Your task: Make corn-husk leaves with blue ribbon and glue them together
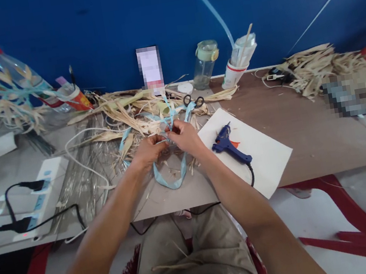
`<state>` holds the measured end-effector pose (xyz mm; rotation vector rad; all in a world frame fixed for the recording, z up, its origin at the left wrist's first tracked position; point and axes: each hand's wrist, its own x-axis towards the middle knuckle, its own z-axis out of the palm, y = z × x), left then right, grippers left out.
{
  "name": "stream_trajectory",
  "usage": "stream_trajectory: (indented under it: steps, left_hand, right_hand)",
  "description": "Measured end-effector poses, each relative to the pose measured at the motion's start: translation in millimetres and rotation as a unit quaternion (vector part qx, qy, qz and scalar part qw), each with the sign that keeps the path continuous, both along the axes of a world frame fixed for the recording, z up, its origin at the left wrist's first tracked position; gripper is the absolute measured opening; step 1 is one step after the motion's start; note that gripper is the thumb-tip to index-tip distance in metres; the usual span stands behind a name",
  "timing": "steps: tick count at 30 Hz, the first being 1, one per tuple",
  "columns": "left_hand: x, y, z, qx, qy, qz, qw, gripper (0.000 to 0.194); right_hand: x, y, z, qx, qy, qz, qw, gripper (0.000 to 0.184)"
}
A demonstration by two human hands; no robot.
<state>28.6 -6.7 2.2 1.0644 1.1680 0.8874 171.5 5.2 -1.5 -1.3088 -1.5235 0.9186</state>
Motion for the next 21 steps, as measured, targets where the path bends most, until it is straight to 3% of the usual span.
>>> stream_trajectory:
  steps: [5, 12, 21]
  left_hand:
    - [-2.8, 1.0, 5.4, -0.042, -0.081, -0.013, 0.996, 0.019]
    - [-2.0, -1.3, -2.0, -0.017, -0.044, -0.023, 0.999, 0.017]
    - [-4.7, 1.2, 4.4, -0.086, -0.108, -0.056, 0.989, 0.023]
  right_hand:
    - [0.9, 0.9, -0.4, 0.003, 0.013, 0.005, 1.0, 0.014]
    - [0.6, 2.2, -1.3, 0.005, -0.008, -0.004, 1.0, 0.01]
    - [-0.1, 1.2, 0.3, 0.008, -0.01, -0.001, 1.0, 0.01]
